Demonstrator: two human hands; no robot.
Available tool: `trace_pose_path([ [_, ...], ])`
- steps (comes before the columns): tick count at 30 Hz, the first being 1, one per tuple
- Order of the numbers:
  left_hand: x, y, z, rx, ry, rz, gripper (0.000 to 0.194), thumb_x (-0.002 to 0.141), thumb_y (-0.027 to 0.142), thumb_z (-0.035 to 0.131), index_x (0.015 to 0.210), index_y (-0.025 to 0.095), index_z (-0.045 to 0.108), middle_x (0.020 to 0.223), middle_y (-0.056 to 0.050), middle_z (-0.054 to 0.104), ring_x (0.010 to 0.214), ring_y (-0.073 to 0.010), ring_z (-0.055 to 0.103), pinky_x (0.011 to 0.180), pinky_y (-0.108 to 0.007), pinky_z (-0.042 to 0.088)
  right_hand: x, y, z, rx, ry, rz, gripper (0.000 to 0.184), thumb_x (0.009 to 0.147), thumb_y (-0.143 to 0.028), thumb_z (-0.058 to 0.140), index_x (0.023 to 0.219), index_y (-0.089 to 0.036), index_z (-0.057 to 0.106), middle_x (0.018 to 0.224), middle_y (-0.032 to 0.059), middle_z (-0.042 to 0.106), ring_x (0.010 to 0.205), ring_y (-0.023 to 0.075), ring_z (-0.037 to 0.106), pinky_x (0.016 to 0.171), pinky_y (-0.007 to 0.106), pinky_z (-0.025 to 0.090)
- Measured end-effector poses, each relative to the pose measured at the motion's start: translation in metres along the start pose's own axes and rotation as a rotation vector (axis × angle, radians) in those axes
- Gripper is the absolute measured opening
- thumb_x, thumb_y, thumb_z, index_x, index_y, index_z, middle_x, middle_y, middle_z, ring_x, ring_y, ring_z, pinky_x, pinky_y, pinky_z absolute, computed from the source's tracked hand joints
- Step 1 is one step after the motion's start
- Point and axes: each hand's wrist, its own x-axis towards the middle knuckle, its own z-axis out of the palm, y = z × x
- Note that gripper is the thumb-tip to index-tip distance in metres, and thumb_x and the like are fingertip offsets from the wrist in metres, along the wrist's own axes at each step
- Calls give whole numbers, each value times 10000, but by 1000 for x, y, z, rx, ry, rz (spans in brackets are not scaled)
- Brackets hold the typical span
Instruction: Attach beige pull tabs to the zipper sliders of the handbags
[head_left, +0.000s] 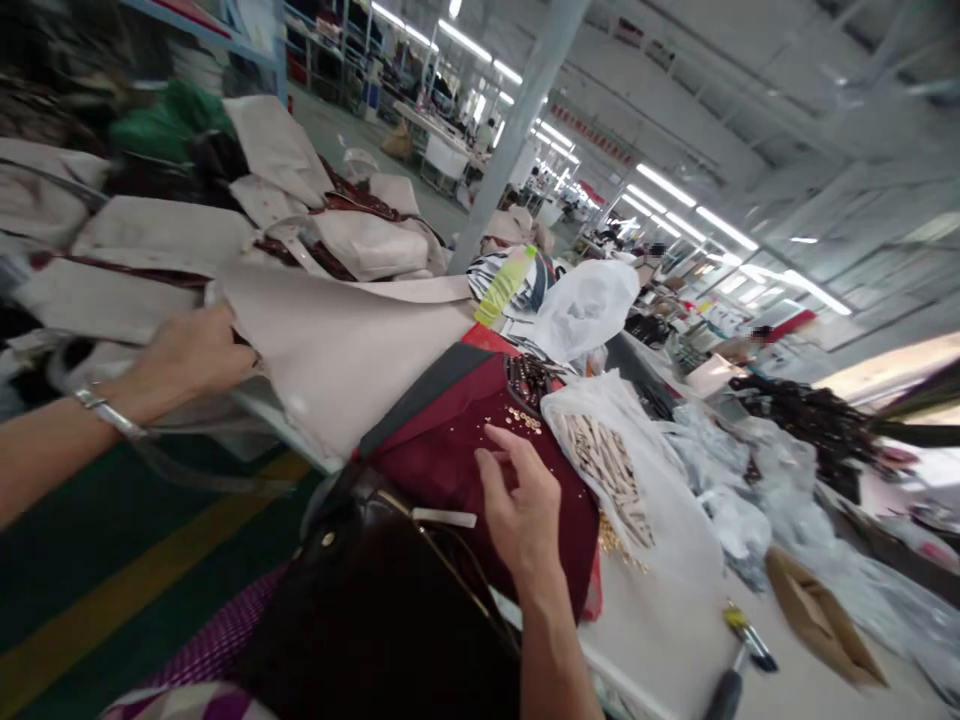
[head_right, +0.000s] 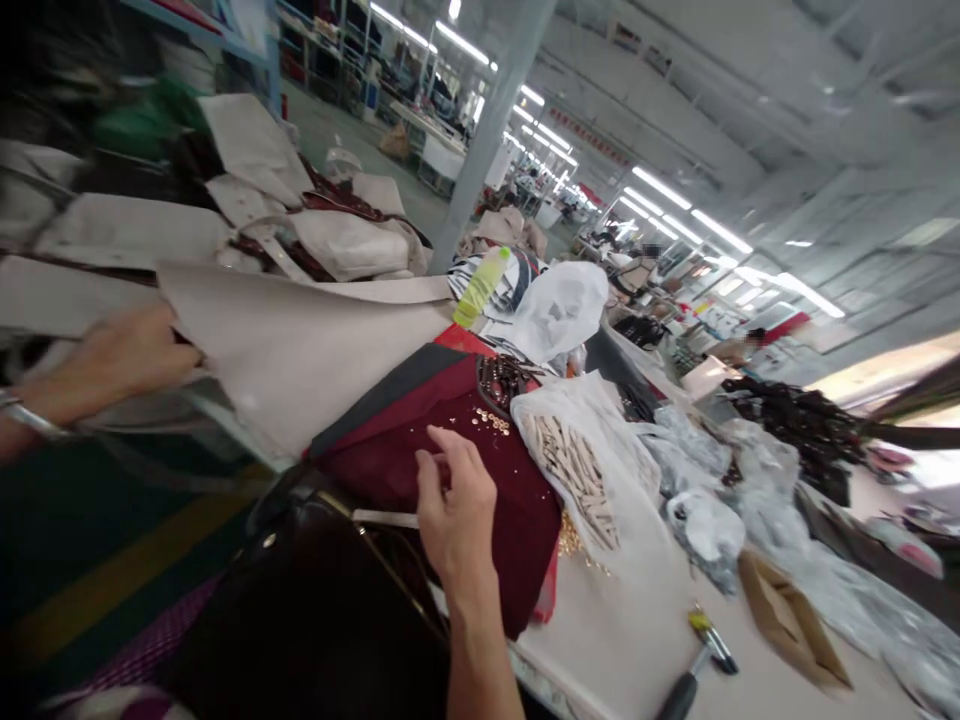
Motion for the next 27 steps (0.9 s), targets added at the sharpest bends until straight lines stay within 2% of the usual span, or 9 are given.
trace_pose_path([
  [3,-33,30,-30,80,215,-65,255,871,318,582,1072,164,547,878,56,607,752,-85,556,702,-162,402,-21,-6,-2,41,-37,12,192,962,-210,588,1126,-209,690,1030,36,734,917,145,691,846,259,541],
  [5,-60,54,-38,-24,248,-6,258,878,315,617,1086,183,540,929,45,645,786,-89,616,738,-179,470,-33,-13,2,77,-96,17,189,967,-202,580,1113,-215,700,1056,35,736,973,147,689,890,261,530],
  [7,-89,75,-35,-163,143,114,238,864,323,667,1029,212,537,888,56,646,756,-96,639,728,-190,503,-43,-23,6,186,-157,87,209,977,-231,572,1147,-223,694,1078,35,735,988,150,691,900,265,534],
  [10,-131,97,-15,-307,-144,335,190,880,289,679,989,255,528,827,80,639,694,-97,641,664,-191,507,-56,-39,13,438,-226,284,278,961,-346,620,1210,-237,679,1089,32,739,969,158,702,860,255,557],
  [15,-179,114,22,-435,-425,562,187,937,163,569,1077,275,513,905,51,678,774,-129,666,693,-227,498,-74,-55,27,656,-233,466,284,936,-411,661,1152,-241,730,1109,37,746,1011,179,698,886,255,555],
  [18,-174,109,24,-413,-477,592,261,943,202,587,1181,250,489,1025,8,674,890,-152,658,805,-248,501,-79,-49,28,650,-170,498,315,991,-450,566,1050,-203,752,1013,56,747,936,182,699,819,262,561],
  [22,-135,95,15,-147,-421,554,307,968,304,595,1240,178,527,1215,-84,630,1119,-239,598,993,-361,445,-74,-29,18,431,-84,510,380,1014,-488,484,1053,-185,709,851,39,694,730,167,664,633,265,532],
  [24,-116,93,14,-35,-577,574,310,970,298,607,1239,147,576,1211,-101,634,1140,-257,586,1017,-383,430,-70,-20,14,178,-109,379,349,1014,-436,472,1079,-184,704,902,53,692,815,188,670,736,303,530],
  [27,-100,101,14,124,-769,611,242,938,328,660,1074,128,678,1046,-103,662,1026,-272,609,926,-382,458,-65,-11,14,-124,-212,187,323,977,-326,506,1208,-171,671,1172,103,673,1059,242,645,916,358,475],
])
